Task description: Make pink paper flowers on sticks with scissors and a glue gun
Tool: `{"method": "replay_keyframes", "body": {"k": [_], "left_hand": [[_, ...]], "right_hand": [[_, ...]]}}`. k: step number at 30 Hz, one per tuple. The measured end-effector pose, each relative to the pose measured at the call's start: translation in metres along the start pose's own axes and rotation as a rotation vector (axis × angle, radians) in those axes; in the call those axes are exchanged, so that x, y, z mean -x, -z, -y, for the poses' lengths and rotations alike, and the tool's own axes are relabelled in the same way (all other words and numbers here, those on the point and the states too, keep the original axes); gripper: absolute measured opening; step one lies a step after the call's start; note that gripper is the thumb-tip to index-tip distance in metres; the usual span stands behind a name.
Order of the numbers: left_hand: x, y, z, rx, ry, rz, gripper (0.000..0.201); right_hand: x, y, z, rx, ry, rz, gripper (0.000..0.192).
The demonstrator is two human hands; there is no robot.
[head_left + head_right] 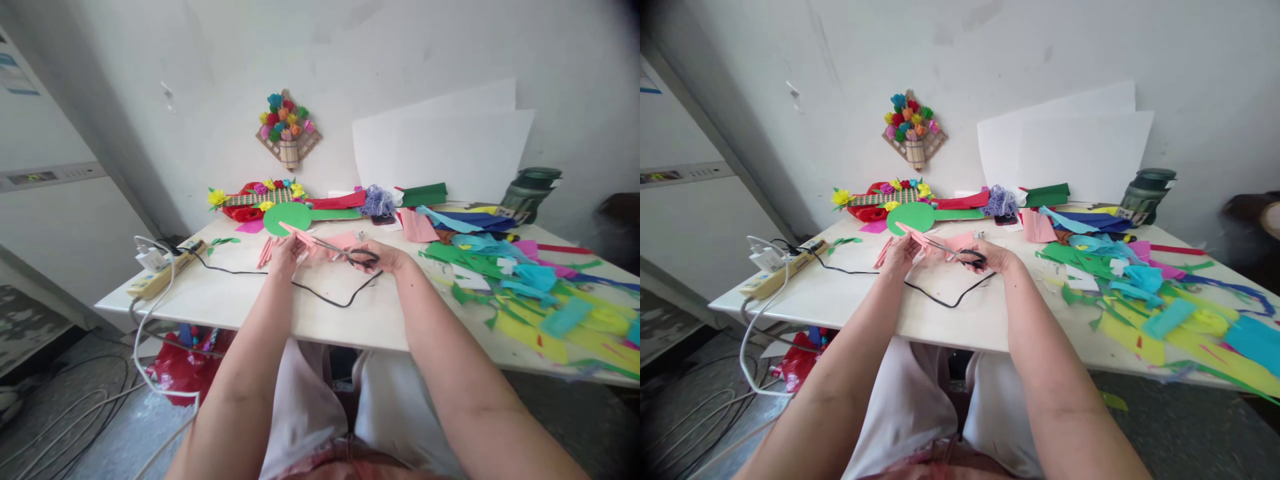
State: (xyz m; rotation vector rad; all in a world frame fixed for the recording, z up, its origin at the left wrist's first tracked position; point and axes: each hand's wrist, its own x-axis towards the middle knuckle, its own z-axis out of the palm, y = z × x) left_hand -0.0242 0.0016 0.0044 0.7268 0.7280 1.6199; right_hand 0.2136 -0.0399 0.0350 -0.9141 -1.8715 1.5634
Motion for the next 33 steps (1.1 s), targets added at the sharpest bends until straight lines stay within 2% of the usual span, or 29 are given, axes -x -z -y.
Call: {"method": "replay_keyframes", "body": {"k": [4,9,23,33], "left_hand": [[0.0,0.0,0.0,0.017,0.003,-0.013,0.01],[0.0,0.0,0.0,0.021,0.005,-0.022,0.009],[-0.003,-0.001,0.004,0.059,0.018,-0.013,0.008],[-0.005,0.001,0.005,0.087,0.046,0.029,0.009]], "right_hand": [[0.0,0.001,0.0,0.006,-0.046,0.034,0.041],[-0.003,0.0,-0.002,0.052,-0.132,0.015,0.042],[-0.007,-0.015,0.003,0.184,-0.085,-0.094,0.047],[-0.013,-0.019,0.0,0.158,-0.045,-0.094,0.044]]}}
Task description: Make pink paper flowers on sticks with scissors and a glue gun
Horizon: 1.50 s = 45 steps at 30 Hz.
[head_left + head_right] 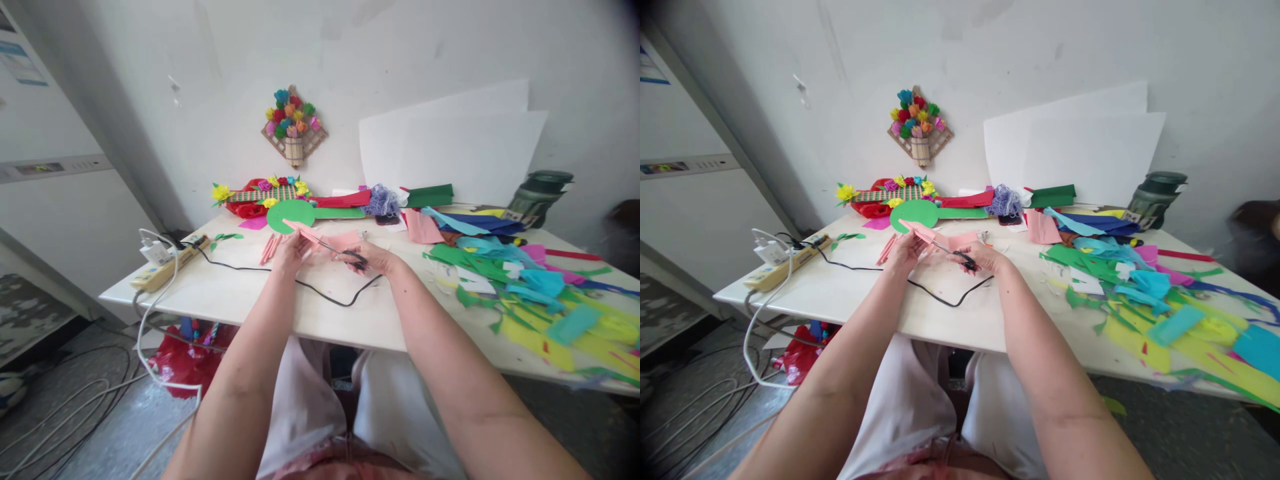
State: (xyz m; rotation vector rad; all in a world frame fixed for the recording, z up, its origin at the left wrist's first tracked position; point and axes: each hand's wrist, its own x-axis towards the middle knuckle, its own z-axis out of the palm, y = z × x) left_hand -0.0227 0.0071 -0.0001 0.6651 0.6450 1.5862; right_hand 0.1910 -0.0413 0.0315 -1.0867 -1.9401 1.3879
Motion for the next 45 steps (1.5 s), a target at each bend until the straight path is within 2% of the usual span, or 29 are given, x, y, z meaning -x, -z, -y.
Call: {"method": "replay_keyframes", "body": {"k": [14,24,36,45], "left_hand": [[0.005,-0.008,-0.002,0.062,0.025,-0.029,0.013],[0.004,-0.008,-0.002,0.064,-0.01,-0.044,0.011],[0.004,-0.009,-0.001,0.107,-0.018,-0.064,0.013],[0.002,-0.006,0.001,0.086,-0.03,-0.061,0.008]], "right_hand": [[-0.008,-0.003,-0.006,-0.034,0.031,-0.029,0.044],[-0.012,-0.003,-0.01,-0.064,0.038,-0.029,0.035],[-0.012,-0.005,-0.01,-0.064,0.036,-0.05,0.039],[-0.013,-0.006,-0.008,-0.107,0.043,-0.047,0.032]]}}
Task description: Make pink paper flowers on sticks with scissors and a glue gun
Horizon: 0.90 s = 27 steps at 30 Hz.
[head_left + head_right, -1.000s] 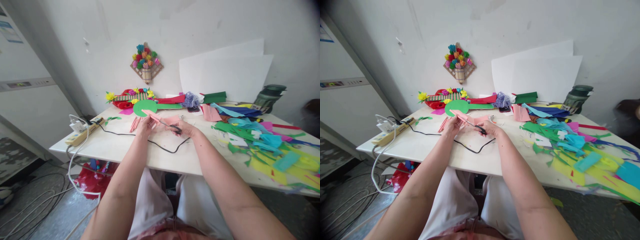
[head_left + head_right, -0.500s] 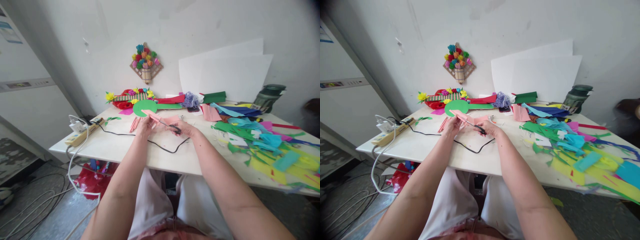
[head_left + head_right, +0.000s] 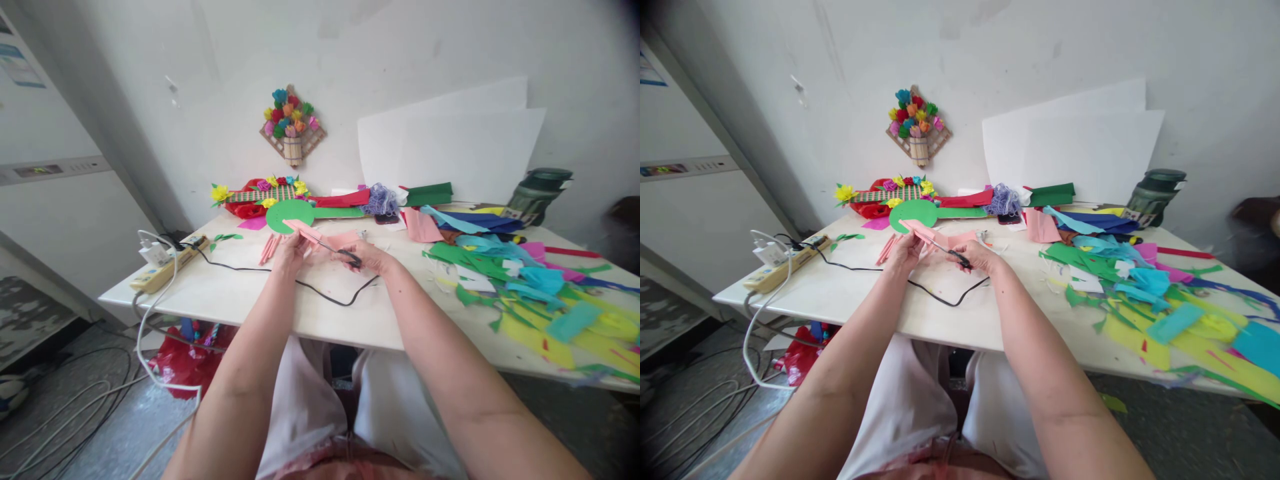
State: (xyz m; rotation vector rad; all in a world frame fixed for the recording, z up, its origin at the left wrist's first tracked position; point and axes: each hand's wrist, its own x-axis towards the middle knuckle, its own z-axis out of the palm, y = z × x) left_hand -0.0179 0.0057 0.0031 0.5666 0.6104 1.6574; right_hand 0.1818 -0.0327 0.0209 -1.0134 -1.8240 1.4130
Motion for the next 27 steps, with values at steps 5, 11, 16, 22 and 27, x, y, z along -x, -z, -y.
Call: {"method": "replay_keyframes", "body": {"k": [5,11,16,22,27], "left_hand": [[-0.0002,0.0,-0.0001,0.008,-0.001,0.005,0.01],[0.0013,-0.0014,-0.0009,0.021,0.015,-0.003,0.012],[-0.0001,0.0005,0.0006,0.008,-0.006,-0.001,0.004],[0.0005,-0.0004,0.0003,0.009,0.005,0.002,0.008],[0.0005,-0.0001,0.0001,0.024,-0.002,-0.003,0.012]], "right_hand": [[0.0009,-0.0016,0.0025,-0.005,-0.011,-0.012,0.032],[0.0025,-0.003,0.0043,0.011,-0.02,-0.013,0.034],[0.0006,-0.003,0.0022,-0.006,-0.008,-0.019,0.032],[0.0008,-0.0034,0.0028,-0.009,-0.004,-0.012,0.03],[0.0008,-0.0035,0.0027,0.011,0.005,-0.021,0.031]]}}
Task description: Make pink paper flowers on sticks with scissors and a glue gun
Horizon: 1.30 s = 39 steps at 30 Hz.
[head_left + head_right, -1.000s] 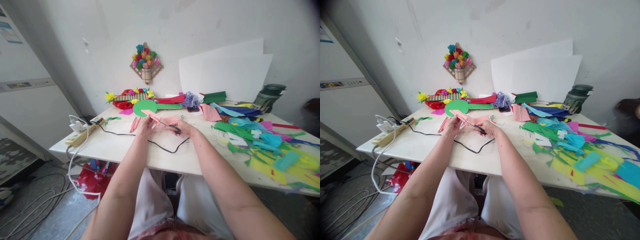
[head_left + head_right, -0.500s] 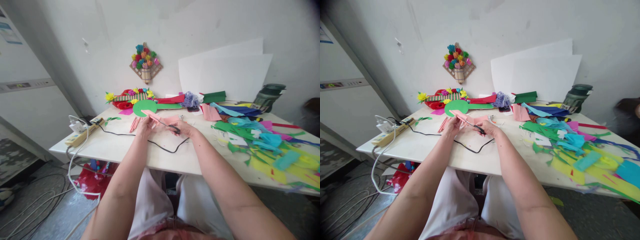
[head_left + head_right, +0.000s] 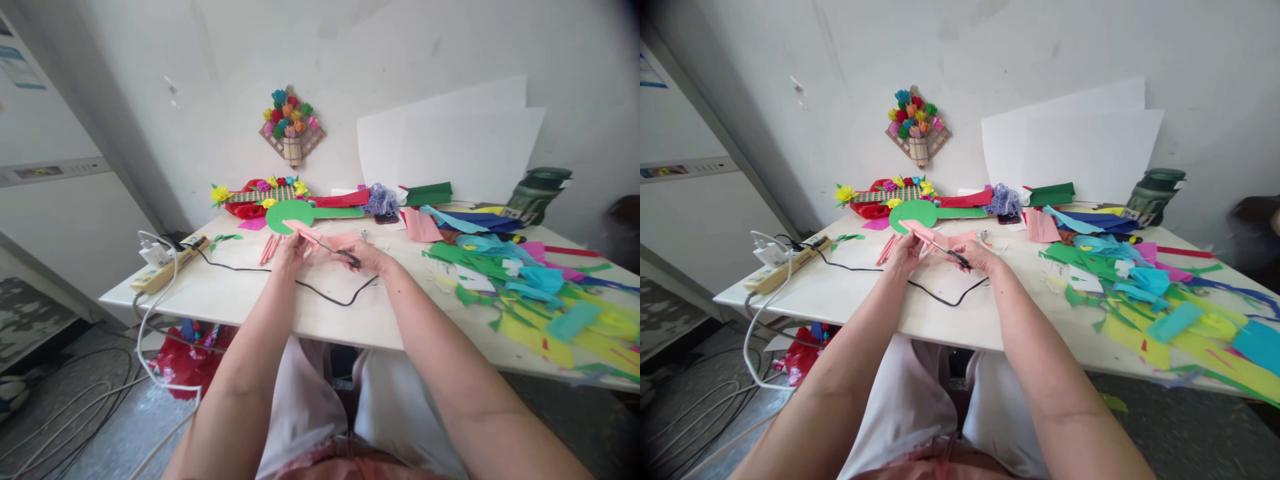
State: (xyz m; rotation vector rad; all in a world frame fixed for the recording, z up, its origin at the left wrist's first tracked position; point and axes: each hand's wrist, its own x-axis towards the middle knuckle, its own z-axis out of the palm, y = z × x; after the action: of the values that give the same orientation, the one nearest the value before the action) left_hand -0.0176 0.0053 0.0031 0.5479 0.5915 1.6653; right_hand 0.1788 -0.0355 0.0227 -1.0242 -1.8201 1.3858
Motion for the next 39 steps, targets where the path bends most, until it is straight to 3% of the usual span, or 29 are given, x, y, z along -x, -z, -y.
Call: {"method": "replay_keyframes", "body": {"k": [24,39], "left_hand": [[0.0045,-0.0061,-0.0035,0.061,0.027,-0.033,0.014],[0.0059,-0.0039,-0.0043,-0.021,0.047,-0.007,0.012]], "right_hand": [[-0.0002,-0.0009,0.001,0.003,0.015,-0.021,0.032],[0.001,-0.0025,0.0026,0.008,0.011,-0.001,0.029]]}}
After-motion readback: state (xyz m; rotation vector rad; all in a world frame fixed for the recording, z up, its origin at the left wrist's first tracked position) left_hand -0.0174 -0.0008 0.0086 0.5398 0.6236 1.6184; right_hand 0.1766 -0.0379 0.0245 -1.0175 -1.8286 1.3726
